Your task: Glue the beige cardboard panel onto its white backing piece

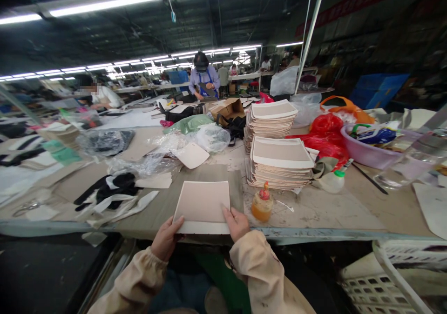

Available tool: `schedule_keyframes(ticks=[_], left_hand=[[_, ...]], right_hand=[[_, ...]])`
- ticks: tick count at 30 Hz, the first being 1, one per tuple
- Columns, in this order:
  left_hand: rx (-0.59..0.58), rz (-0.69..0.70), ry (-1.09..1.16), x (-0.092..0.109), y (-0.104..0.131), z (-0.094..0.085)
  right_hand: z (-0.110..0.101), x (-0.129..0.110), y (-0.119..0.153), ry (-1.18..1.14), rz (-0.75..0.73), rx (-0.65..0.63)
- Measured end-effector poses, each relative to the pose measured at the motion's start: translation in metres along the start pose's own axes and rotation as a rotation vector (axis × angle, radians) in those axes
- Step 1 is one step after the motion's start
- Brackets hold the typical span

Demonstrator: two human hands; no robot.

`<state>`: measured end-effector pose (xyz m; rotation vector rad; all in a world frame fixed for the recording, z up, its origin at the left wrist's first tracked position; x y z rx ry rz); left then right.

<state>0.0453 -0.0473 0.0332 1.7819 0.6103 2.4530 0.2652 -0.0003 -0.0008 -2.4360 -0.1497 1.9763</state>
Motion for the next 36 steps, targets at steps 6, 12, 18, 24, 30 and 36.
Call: schedule_keyframes(ticks=[6,12,18,24,30,36], left_hand=[[0.011,-0.020,0.018,-0.003,-0.003,-0.002],[0.021,-0.011,-0.003,-0.010,-0.008,-0.004],[0.007,0.011,-0.031,-0.016,-0.013,-0.007],[-0.003,0.021,-0.049,-0.019,-0.014,-0.011],[0.020,0.020,-0.038,-0.019,-0.014,-0.009],[0.028,0.034,-0.057,-0.023,-0.015,-0.012]], right_hand=[[0.002,0.006,0.000,0.048,-0.002,0.001],[0.002,0.005,0.001,0.107,-0.017,-0.011],[0.001,0.000,0.003,0.193,-0.046,-0.031],[-0.003,-0.003,0.005,0.291,-0.074,-0.073],[-0.002,-0.001,0.005,0.341,-0.079,-0.075],[-0.002,-0.006,0.005,0.392,-0.087,-0.072]])
Point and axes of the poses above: each hand's wrist, its own y-axis away from the middle knuckle, its own z-axis out of the palm, x = y × z, the point moved 1 cm from there along -y, towards the middle knuckle, and after that the axes turned 1 degree about z, right-handed, at the moved point
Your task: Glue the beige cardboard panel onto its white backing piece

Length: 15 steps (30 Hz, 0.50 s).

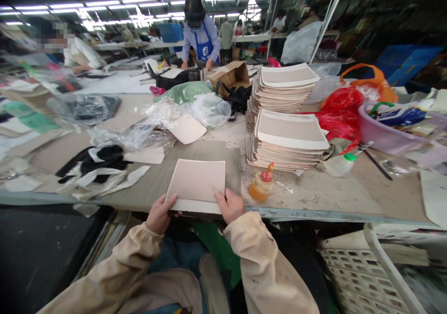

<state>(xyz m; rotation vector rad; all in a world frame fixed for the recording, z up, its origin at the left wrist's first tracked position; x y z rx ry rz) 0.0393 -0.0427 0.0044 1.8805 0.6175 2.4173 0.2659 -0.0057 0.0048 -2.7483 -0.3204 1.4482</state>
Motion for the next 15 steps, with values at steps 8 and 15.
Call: schedule_keyframes(ticks=[8,15], left_hand=[[-0.016,0.027,-0.020,-0.0035,-0.0005,-0.0028],[-0.040,0.085,-0.066,-0.0088,0.0004,-0.0064]], right_hand=[[0.0023,0.0027,-0.0003,0.032,-0.002,-0.003],[0.0016,-0.0004,0.0006,0.092,-0.015,0.001]])
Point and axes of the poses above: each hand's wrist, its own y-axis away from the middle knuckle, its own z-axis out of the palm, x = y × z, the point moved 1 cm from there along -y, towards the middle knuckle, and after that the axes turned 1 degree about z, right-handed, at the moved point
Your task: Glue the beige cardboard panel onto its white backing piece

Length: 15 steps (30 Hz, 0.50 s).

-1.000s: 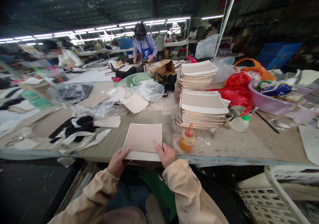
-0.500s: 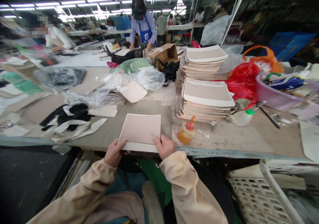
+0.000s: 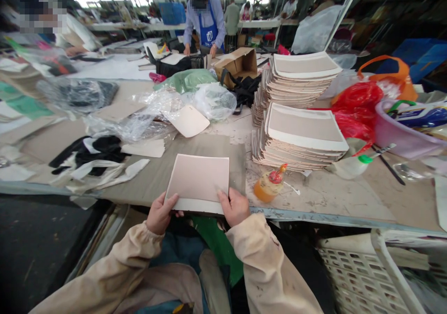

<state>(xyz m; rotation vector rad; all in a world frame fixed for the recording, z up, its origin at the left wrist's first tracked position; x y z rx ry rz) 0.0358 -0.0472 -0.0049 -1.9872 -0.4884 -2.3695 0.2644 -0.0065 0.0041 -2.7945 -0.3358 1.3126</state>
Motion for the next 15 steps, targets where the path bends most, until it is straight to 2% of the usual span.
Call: schedule_keyframes(ticks=[7,15], left_hand=[[-0.019,0.083,-0.102,-0.012,0.004,-0.004],[-0.023,0.162,-0.141,-0.022,0.009,-0.005]], right_hand=[[0.000,-0.002,-0.002,0.081,-0.029,0.009],[0.000,-0.002,-0.007,0.093,0.037,-0.004]])
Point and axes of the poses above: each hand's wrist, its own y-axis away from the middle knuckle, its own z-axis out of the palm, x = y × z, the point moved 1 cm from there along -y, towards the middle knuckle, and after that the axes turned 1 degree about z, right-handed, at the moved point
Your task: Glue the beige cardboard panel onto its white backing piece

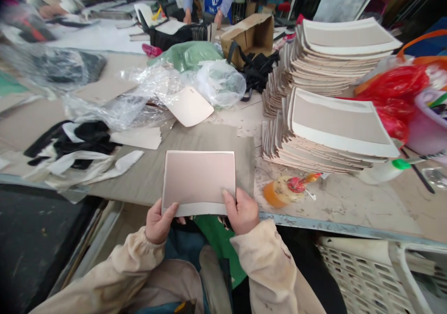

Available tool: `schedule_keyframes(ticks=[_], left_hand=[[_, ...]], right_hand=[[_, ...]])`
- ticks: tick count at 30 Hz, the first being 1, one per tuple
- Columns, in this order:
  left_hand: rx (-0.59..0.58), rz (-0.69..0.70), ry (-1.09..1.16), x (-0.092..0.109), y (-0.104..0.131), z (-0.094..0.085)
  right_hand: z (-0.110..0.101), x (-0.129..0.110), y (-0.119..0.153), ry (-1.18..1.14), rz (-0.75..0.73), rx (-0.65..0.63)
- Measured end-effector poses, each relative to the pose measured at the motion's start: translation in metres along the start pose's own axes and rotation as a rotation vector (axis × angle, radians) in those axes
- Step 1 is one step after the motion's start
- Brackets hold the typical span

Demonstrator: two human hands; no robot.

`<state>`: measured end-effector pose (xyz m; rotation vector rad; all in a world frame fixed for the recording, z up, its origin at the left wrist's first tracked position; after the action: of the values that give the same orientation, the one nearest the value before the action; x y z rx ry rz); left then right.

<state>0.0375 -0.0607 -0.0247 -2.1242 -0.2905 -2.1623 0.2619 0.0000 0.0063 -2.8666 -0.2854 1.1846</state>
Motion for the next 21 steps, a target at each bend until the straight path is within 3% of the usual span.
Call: schedule_keyframes(ticks=[9,21], left_hand=[[-0.030,-0.185,-0.016,0.018,-0.008,0.006],[-0.099,-0.173,0.117,0.015,-0.010,-0.002]], right_hand=[[0.009,0.001,-0.014,0.041,0.078,0.038],[-0.002,-0.011,-0.005,-0.167,0.060,0.049]])
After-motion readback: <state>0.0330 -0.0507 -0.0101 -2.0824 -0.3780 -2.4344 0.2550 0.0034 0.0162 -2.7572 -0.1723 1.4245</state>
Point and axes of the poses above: each hand's wrist, its own y-axis away from the middle knuckle, its own z-axis out of the palm, x = y × z, the point moved 1 cm from there along -y, towards the middle knuckle, and after that the axes turned 1 degree about z, right-handed, at the moved point
